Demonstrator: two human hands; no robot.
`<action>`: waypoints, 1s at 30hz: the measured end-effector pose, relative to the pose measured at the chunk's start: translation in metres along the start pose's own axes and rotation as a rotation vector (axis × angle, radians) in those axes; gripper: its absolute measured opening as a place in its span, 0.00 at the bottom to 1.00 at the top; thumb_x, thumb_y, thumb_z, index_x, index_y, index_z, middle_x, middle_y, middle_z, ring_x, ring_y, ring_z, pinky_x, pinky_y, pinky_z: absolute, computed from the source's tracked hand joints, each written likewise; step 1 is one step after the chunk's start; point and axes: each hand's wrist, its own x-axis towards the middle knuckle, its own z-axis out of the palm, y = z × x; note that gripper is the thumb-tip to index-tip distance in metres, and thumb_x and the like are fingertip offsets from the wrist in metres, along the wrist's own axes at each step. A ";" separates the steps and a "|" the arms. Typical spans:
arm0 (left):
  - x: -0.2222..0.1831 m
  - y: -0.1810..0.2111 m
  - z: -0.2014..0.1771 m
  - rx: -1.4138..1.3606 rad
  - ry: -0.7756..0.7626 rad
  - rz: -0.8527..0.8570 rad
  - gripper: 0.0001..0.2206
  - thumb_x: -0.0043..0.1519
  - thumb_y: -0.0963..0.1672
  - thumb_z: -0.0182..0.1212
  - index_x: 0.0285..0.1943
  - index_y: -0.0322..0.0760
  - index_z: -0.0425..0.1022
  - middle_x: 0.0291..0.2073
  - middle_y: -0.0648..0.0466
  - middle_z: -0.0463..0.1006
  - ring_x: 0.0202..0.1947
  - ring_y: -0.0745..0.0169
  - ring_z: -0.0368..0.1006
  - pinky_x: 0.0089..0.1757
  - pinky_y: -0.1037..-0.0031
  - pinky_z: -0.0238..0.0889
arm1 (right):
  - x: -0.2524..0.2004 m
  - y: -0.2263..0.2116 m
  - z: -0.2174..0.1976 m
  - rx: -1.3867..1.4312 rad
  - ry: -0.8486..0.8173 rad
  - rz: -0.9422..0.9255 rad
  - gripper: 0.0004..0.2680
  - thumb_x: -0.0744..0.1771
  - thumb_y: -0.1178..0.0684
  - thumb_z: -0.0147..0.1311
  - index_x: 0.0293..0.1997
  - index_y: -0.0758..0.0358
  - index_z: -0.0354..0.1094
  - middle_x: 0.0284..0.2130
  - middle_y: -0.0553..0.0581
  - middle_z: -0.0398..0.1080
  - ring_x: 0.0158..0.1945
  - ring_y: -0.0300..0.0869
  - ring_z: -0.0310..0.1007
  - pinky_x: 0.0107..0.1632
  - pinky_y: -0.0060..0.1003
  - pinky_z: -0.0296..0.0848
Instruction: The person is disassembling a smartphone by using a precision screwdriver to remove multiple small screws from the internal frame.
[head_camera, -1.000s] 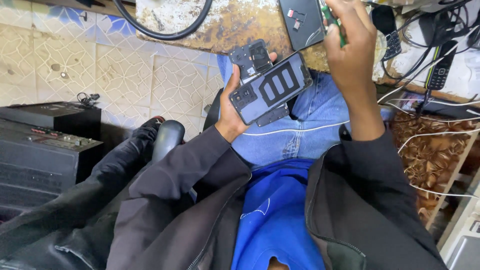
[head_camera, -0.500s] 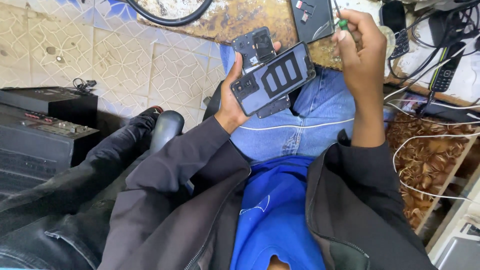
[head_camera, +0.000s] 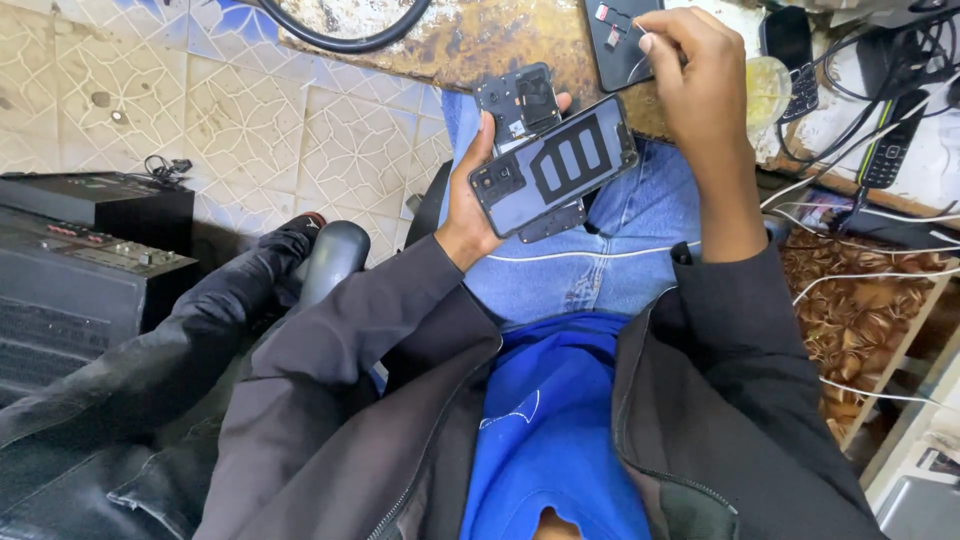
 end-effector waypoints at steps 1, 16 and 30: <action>0.000 0.000 0.000 -0.010 0.003 -0.008 0.33 0.74 0.58 0.46 0.80 0.32 0.58 0.69 0.40 0.70 0.69 0.43 0.69 0.69 0.54 0.60 | 0.002 0.000 0.000 -0.030 -0.009 -0.009 0.08 0.71 0.67 0.51 0.53 0.79 0.76 0.43 0.68 0.78 0.47 0.55 0.76 0.46 0.46 0.73; 0.000 -0.002 0.003 -0.014 -0.024 -0.003 0.31 0.75 0.57 0.47 0.78 0.32 0.61 0.70 0.43 0.69 0.70 0.45 0.67 0.70 0.54 0.59 | 0.011 0.005 0.005 -0.087 -0.044 -0.069 0.06 0.74 0.64 0.53 0.50 0.75 0.77 0.40 0.65 0.78 0.43 0.52 0.76 0.40 0.45 0.69; -0.002 -0.002 0.001 -0.036 -0.027 -0.037 0.32 0.75 0.58 0.47 0.79 0.33 0.59 0.71 0.41 0.69 0.71 0.44 0.67 0.70 0.54 0.59 | 0.007 0.026 0.014 -0.211 -0.018 -0.051 0.03 0.70 0.65 0.58 0.39 0.66 0.74 0.29 0.54 0.71 0.33 0.41 0.68 0.34 0.40 0.62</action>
